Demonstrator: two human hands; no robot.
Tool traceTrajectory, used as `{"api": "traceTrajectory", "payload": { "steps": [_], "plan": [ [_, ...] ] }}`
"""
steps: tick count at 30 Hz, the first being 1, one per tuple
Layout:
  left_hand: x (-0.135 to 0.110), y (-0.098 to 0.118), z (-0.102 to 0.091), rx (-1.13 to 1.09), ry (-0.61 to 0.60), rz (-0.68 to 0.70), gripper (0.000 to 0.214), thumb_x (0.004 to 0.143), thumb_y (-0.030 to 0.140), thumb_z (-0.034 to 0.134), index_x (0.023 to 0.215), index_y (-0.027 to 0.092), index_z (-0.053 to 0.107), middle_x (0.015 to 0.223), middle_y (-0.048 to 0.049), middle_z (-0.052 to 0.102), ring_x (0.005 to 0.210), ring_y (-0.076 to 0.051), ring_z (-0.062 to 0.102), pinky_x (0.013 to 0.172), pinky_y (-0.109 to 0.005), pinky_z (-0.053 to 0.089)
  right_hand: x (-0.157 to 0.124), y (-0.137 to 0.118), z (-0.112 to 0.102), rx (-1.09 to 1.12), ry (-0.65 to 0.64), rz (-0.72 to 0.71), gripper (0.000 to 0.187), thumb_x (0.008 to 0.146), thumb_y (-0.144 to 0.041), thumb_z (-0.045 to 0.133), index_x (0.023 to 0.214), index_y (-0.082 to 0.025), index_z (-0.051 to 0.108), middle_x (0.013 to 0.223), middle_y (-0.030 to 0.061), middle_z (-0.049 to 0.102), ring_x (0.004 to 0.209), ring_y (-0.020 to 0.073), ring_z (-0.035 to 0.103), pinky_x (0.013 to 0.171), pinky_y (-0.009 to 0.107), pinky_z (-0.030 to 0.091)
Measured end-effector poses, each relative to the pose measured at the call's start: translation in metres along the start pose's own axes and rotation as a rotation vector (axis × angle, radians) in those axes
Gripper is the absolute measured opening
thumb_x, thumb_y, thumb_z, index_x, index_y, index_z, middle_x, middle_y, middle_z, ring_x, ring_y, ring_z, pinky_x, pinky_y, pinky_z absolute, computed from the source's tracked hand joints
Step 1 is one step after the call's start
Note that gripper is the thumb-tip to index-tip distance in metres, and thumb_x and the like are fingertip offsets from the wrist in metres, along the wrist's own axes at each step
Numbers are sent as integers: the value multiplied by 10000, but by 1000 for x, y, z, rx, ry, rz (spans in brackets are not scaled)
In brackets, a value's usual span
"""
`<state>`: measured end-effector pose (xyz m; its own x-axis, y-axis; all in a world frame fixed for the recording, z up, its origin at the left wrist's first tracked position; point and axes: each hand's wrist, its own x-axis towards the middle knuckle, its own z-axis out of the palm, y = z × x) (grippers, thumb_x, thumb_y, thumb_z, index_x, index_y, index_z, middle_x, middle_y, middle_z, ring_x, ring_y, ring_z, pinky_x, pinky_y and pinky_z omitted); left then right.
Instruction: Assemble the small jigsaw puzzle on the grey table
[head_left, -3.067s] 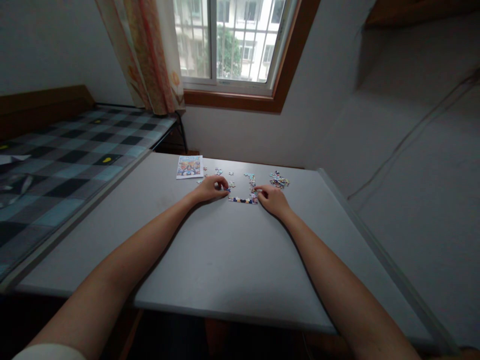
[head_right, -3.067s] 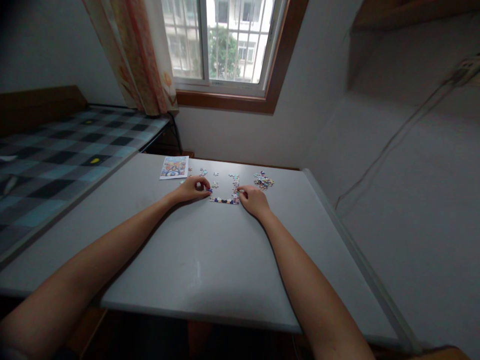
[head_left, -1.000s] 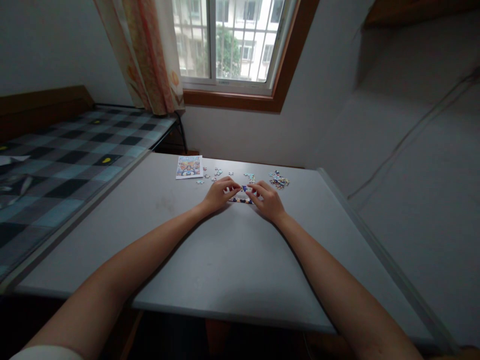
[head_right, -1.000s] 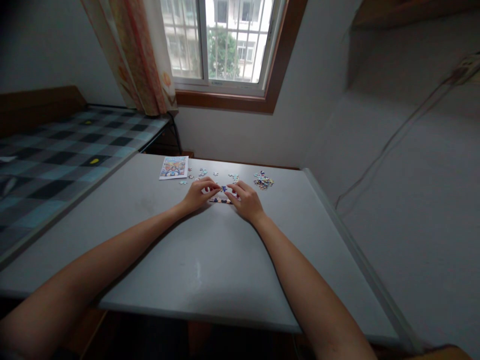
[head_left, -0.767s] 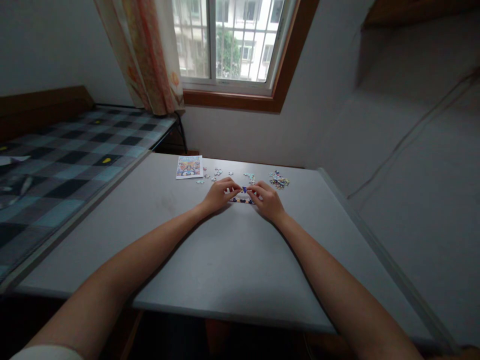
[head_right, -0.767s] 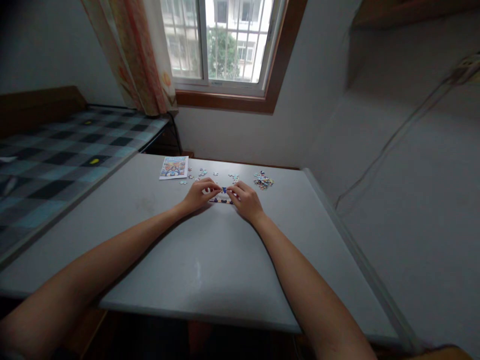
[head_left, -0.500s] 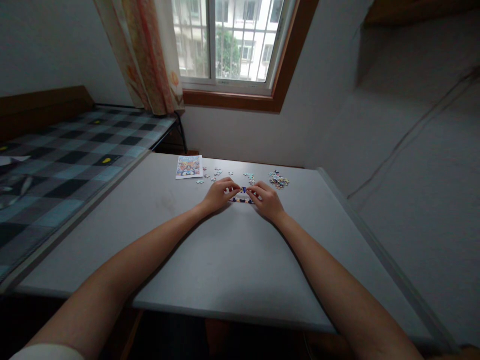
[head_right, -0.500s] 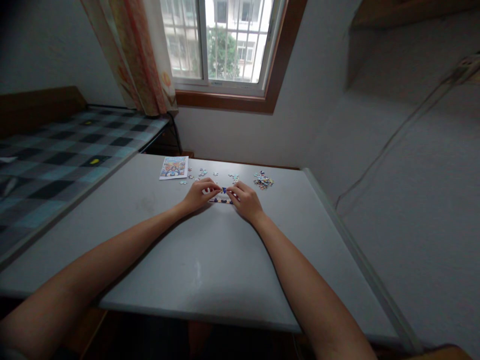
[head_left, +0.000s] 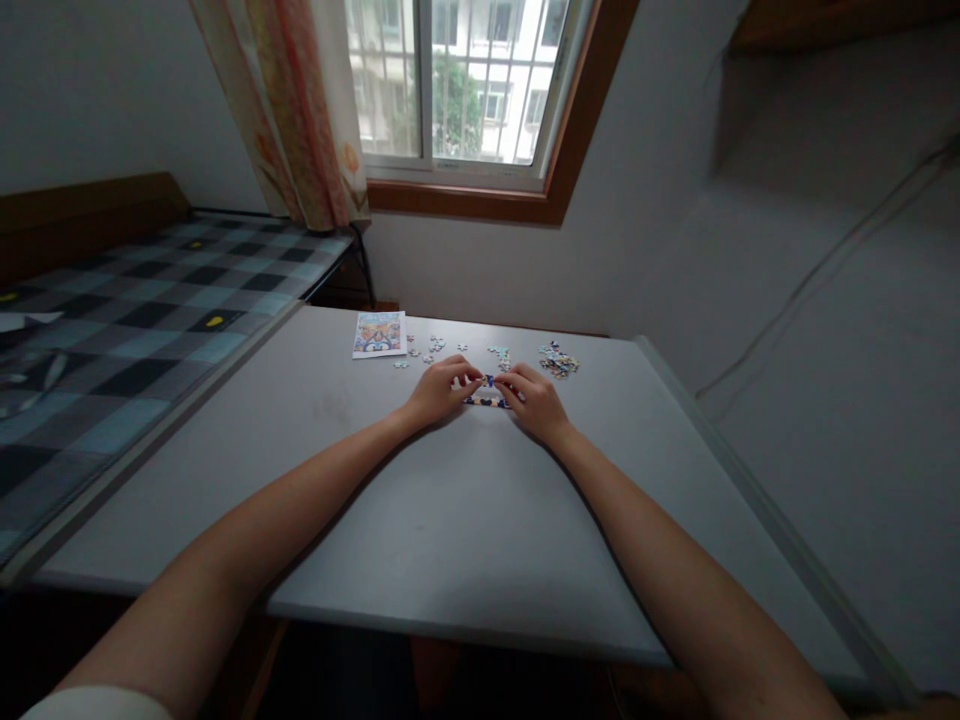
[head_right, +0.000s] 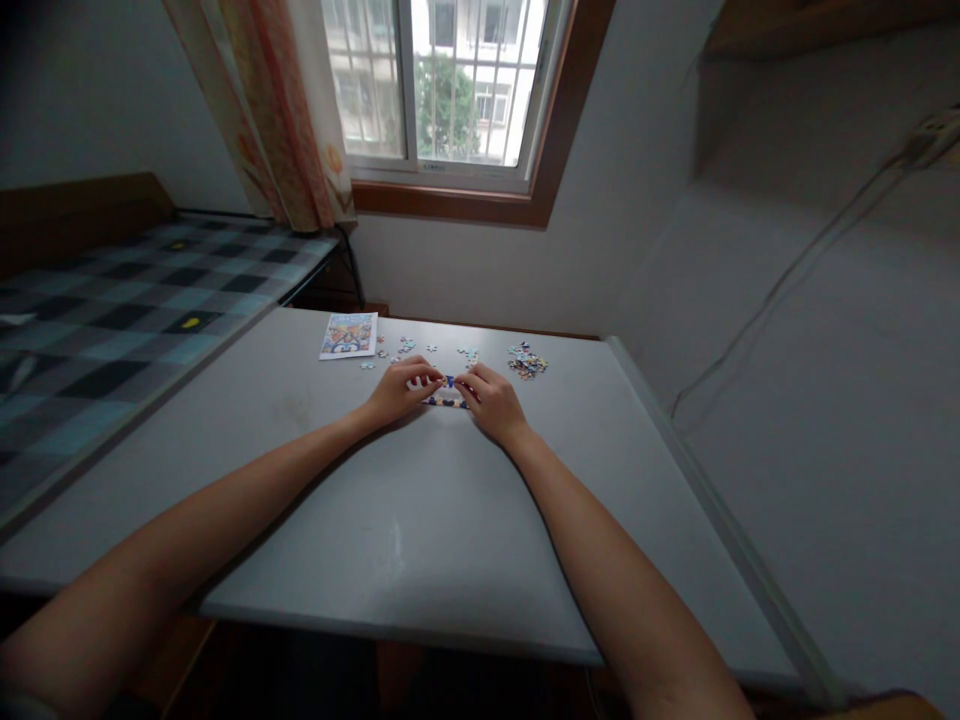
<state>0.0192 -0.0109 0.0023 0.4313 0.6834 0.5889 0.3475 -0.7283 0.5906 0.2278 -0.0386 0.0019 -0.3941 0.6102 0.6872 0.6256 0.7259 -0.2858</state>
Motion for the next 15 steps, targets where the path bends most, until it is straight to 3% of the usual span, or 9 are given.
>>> {"api": "traceTrajectory", "payload": {
  "steps": [15],
  "plan": [
    [0,-4,1,22,-11,-29,121,886,260,629,865,173,711,780,-10,616,657,-95,544,611,-224,456,0,0,-1,9,-2,30,221,975,-312,496,895,-202,670,793,47,563,732,179,544,709,304,447]
  ]
}}
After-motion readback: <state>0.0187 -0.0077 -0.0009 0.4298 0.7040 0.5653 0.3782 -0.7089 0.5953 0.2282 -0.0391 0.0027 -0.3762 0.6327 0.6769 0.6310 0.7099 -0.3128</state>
